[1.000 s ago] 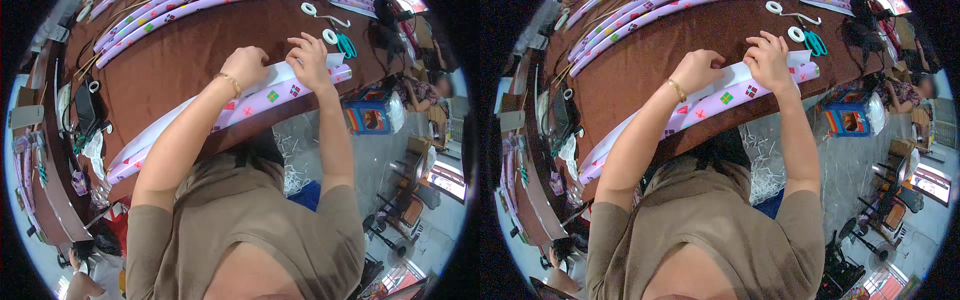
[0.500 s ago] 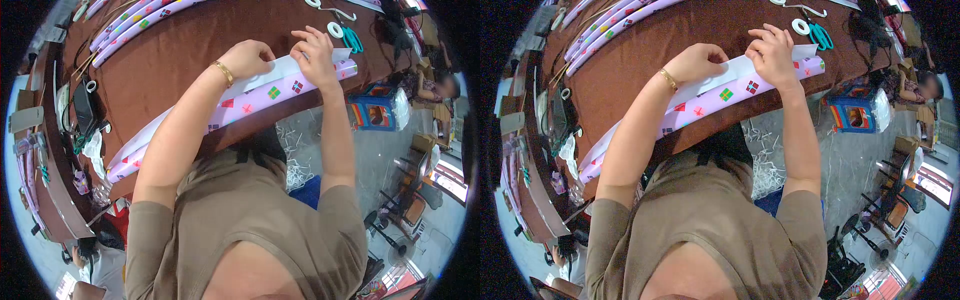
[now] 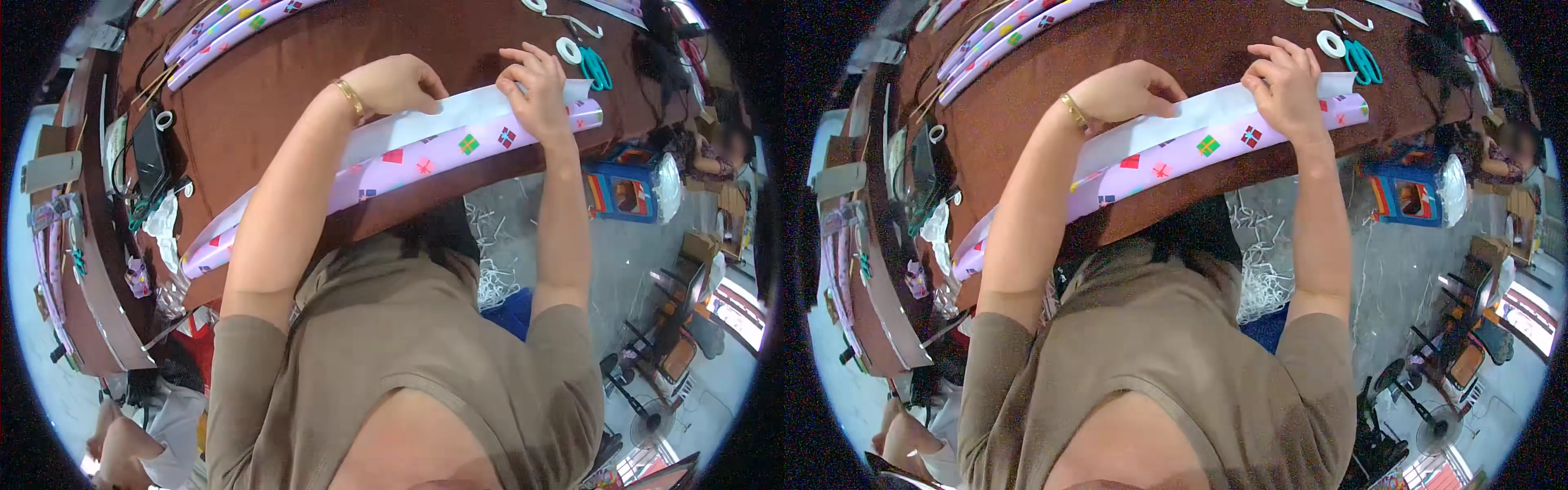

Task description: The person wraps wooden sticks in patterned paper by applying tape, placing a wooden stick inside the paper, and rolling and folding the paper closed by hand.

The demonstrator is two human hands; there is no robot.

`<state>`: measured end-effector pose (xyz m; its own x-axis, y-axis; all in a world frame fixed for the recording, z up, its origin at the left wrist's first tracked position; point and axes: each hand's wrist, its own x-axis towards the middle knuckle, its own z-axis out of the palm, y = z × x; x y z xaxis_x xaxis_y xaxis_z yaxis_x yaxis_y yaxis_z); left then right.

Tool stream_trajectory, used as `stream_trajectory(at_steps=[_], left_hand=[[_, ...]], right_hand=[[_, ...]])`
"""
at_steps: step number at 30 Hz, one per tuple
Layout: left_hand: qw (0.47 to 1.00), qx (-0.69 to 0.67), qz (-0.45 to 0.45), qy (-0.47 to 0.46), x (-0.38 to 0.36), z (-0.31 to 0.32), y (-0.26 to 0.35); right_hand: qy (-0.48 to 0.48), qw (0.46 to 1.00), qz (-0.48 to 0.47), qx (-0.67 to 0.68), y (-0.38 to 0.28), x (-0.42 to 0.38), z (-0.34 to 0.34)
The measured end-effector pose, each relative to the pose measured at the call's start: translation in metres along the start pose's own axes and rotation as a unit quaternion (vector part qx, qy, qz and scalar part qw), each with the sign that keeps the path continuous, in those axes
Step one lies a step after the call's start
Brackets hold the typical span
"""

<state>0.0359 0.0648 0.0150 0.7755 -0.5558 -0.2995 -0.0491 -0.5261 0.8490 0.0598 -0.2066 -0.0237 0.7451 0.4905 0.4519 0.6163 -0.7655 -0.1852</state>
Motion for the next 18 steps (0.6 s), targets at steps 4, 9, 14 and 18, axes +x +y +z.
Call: stream_trajectory(at_steps=[4, 9, 14, 18], left_hand=[[0.999, 0.018, -0.039, -0.025, -0.024, -0.016, -0.007], [0.998, 0.005, -0.049, -0.049, -0.043, -0.025, -0.013], [0.998, 0.031, -0.043, -0.045, -0.05, -0.026, -0.017], [0.997, 0.002, -0.053, -0.06, -0.056, -0.029, -0.021]], right_hand=[[-0.01, 1.0, 0.001, -0.01, -0.001, 0.0, 0.0], [-0.007, 1.0, -0.015, -0.008, -0.001, 0.001, -0.002], [-0.01, 1.0, -0.015, -0.014, -0.001, 0.001, -0.001], [-0.009, 1.0, -0.019, -0.02, 0.001, 0.001, 0.0]])
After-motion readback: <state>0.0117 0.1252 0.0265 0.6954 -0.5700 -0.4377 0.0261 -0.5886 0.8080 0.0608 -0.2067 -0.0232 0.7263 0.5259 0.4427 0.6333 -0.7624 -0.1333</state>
